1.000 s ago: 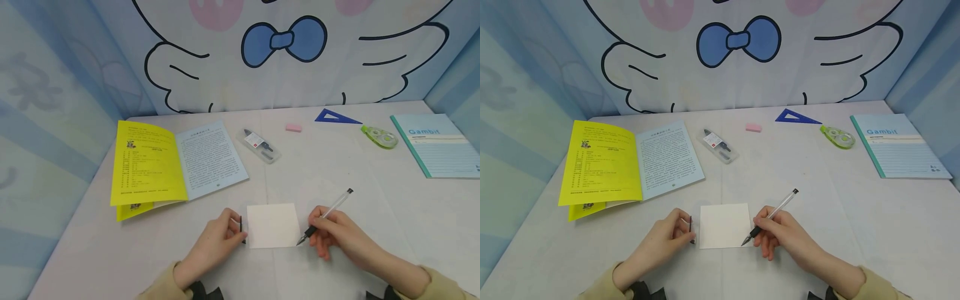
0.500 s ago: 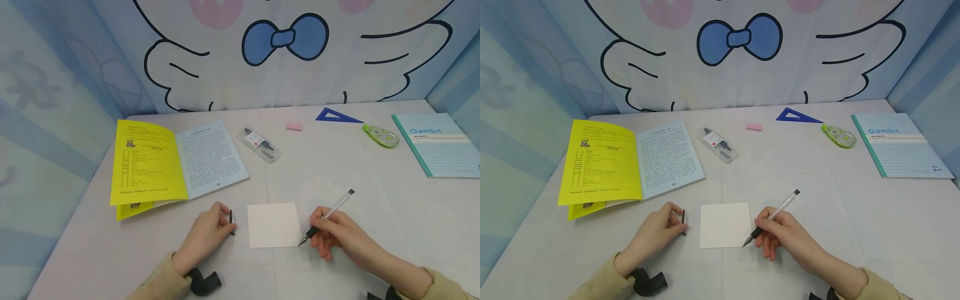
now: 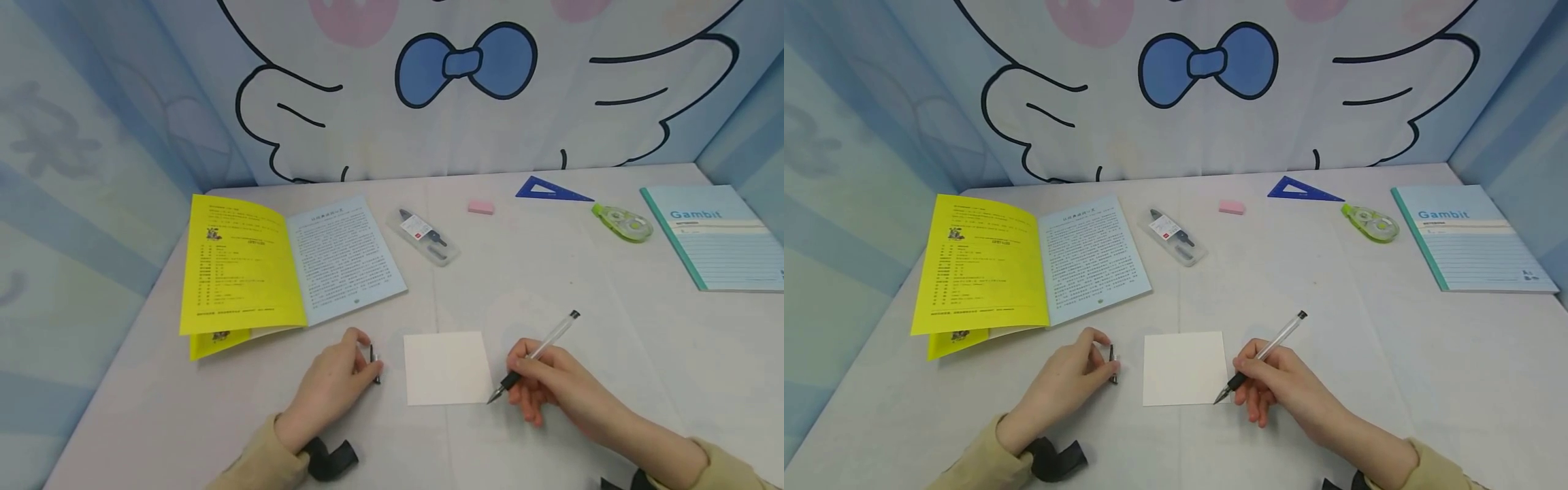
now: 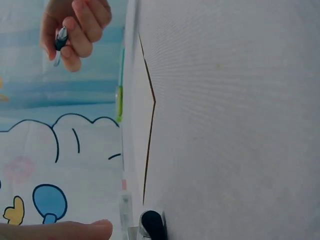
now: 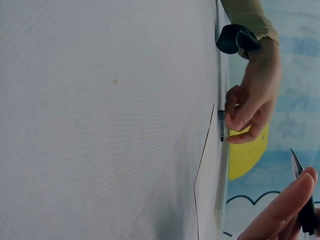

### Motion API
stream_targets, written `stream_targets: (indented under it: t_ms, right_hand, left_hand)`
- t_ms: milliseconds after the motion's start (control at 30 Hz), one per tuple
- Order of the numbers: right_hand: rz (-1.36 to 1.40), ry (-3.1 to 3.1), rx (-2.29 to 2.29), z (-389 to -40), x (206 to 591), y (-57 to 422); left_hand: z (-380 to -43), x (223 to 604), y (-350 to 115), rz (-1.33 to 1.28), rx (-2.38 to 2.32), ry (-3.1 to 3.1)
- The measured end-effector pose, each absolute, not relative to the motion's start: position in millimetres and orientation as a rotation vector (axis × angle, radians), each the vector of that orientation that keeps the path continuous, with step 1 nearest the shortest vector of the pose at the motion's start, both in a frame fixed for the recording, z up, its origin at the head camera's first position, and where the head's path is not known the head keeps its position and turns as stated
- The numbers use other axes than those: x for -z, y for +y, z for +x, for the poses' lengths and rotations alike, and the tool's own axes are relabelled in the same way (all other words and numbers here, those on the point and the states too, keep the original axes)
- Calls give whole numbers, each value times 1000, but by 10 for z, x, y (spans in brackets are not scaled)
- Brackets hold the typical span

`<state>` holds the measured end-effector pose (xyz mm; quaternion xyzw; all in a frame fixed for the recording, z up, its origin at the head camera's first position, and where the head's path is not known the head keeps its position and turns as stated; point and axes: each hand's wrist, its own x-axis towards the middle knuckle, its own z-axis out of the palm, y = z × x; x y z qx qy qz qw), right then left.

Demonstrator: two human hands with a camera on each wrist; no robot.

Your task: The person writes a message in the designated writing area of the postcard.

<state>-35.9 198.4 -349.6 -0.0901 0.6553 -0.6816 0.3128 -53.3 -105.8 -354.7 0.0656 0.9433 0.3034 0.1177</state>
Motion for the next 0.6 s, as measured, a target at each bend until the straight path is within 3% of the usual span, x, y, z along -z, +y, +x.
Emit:
stream_targets:
  t_ms: [300, 600]
  right_hand:
    - [-224, 1739, 1774, -365, 3493, 1974]
    - [-230, 1750, 1759, -363, 3492, 1954]
  left_hand:
    - [-480, 3589, -975, 746, -603, 2914]
    - [-515, 3692, -966, 946, -336, 2742]
